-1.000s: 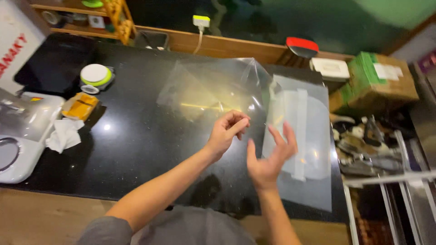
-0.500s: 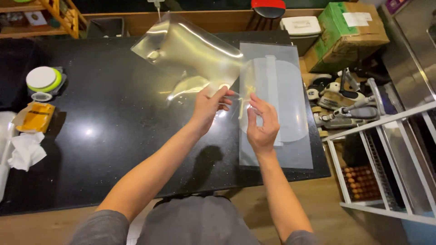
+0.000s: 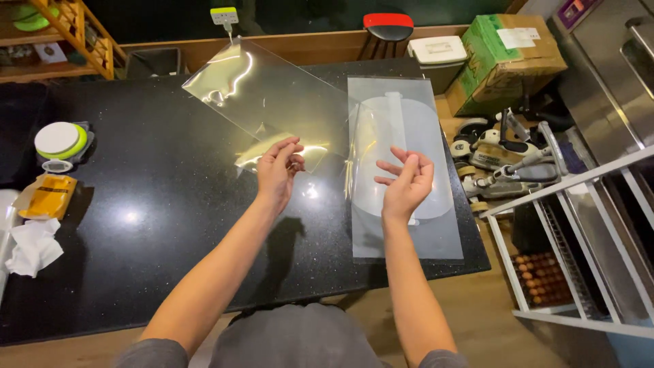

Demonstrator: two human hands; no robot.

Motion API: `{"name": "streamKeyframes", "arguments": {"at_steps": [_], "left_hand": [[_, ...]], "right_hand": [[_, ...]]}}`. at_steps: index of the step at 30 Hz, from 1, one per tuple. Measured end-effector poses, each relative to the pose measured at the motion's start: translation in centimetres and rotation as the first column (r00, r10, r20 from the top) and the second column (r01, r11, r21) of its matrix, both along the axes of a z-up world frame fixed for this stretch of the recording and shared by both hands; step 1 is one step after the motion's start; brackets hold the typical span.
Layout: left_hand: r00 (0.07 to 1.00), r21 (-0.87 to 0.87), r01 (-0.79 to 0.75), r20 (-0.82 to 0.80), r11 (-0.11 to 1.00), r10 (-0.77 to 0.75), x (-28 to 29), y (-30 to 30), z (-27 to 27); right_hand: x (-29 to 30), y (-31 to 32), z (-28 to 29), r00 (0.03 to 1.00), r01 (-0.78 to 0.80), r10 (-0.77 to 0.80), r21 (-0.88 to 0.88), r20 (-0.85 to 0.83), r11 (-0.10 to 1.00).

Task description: Folding and creasing transparent plastic sheets to assemble them into box shapes.

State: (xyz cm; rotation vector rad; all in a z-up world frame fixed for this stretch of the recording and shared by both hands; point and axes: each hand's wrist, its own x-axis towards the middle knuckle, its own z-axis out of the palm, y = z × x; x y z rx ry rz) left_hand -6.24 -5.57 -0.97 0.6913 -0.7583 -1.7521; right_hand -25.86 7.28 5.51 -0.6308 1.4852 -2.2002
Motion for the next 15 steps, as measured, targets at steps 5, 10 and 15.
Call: {"name": "streamKeyframes", "arguments": {"at_steps": [5, 10, 15], "left_hand": [[0.991, -0.111, 0.049, 0.133, 0.993, -0.033, -0.1, 0.5, 1.7], [0.970, -0.163, 0.164, 0.204, 0.973, -0.129, -1.4, 2.5, 1.4], [0.989, -0.292, 0.059, 0.147, 0.955, -0.016, -2.5, 3.3, -1.1]], "right_hand": [[0.0, -0.8, -1.7, 0.975, 0.008, -0.016, -0.040, -0.223, 0.999], [3.8, -0.6, 2.8, 0.600, 0.035, 0.005, 0.032, -0.800, 0.999], [6.1, -1.6, 4.4, 0.360, 0.020, 0.122, 0.139, -0.925, 0.990]]}}
